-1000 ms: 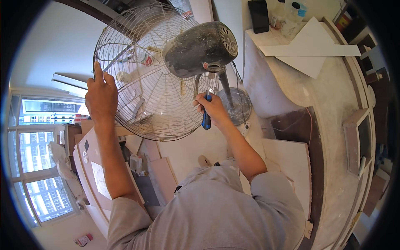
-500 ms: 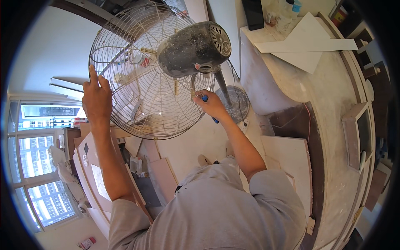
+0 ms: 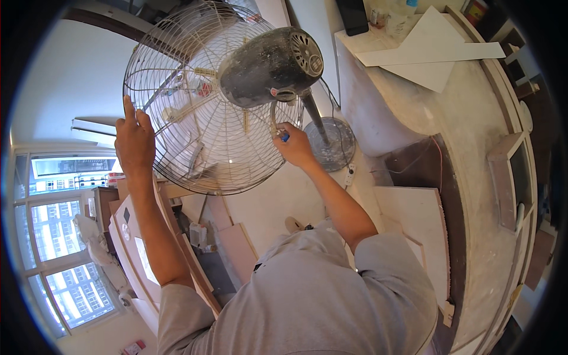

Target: The person uses a screwdriver on the motor housing of an industrial fan. They then wind a white power cord by hand, place it on a workbench, and plug it into a power strip before picking up an orbital sander and a small block of wood.

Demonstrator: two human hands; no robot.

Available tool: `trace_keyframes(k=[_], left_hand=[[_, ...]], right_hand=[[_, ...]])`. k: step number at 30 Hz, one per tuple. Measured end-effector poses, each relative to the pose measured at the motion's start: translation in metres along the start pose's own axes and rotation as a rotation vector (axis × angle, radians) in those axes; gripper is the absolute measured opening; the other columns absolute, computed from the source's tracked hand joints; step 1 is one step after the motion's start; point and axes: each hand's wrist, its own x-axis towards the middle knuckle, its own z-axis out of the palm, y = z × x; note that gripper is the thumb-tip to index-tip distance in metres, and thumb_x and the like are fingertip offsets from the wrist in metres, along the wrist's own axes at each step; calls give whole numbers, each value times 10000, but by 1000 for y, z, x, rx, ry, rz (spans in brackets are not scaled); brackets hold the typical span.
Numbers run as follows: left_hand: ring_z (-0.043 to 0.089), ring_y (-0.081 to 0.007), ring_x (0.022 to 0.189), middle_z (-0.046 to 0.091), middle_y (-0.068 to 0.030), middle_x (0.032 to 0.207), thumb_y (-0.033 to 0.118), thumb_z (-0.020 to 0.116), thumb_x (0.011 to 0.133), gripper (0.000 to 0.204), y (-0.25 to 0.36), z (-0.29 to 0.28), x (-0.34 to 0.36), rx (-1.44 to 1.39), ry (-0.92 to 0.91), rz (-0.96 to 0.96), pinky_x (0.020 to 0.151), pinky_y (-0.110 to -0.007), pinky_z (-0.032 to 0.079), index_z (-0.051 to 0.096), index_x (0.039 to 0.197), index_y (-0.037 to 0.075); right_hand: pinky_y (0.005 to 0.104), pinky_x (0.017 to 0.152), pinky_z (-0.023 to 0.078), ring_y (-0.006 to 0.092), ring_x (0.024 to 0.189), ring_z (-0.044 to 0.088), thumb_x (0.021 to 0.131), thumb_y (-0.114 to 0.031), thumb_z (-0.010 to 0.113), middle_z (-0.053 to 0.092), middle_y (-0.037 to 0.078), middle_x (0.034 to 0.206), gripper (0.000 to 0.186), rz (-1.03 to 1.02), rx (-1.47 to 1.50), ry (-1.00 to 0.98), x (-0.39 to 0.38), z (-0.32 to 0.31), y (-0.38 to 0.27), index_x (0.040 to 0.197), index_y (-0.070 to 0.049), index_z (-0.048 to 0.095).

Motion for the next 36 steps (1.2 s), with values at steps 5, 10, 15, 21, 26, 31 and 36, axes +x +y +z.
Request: trace_keyframes(k=[5,10,15,21,26,31,36], left_hand=[[614,-393,775,577,-234,866,319,367,941,488,5,-9,-1,19,-23,-4,719,-479,486,410,1388,130],[611,-388,756,570,-233,837,325,375,941,491,15,-18,-3,6,-39,-7,707,-479,482,403,1391,131],[615,-370,749,575,-221,828,346,395,938,492,22,-29,-5,-9,-42,2,701,-473,482,407,1395,163],[619,-351,758,582,-198,833,441,400,952,511,21,-40,-9,-57,-34,12,713,-459,484,393,1406,205],[627,-343,851,611,-206,918,516,407,945,566,31,-50,-11,-105,-36,-2,781,-452,477,369,1420,211],[624,-350,949,619,-228,1059,562,426,921,645,28,-52,-14,-227,21,27,853,-453,465,349,1430,173],[612,-357,953,602,-229,1086,546,436,919,650,35,-54,-6,-237,27,81,847,-447,466,367,1417,135]], right_hand=[[299,651,490,204,688,640,830,-255,654,652,116,745,319,124,134,-60,-6,-4,9,1039,-20,604],[284,597,475,155,612,605,862,-262,637,640,88,703,282,151,247,-25,-12,-7,7,1014,-25,620],[257,529,451,110,602,592,880,-274,626,630,56,690,277,217,363,-40,-18,-14,2,1016,-33,621],[243,477,417,87,524,534,873,-296,640,615,51,670,337,204,406,27,-25,-21,6,1078,-32,593],[241,468,411,94,534,558,866,-299,650,619,62,685,376,195,365,117,-22,-35,16,1116,-28,576],[243,479,419,95,543,562,868,-293,646,620,57,682,369,166,387,138,-25,-42,13,1112,-26,577],[241,500,429,99,563,572,870,-287,644,623,62,703,355,215,356,114,-31,-45,9,1105,-29,583]])
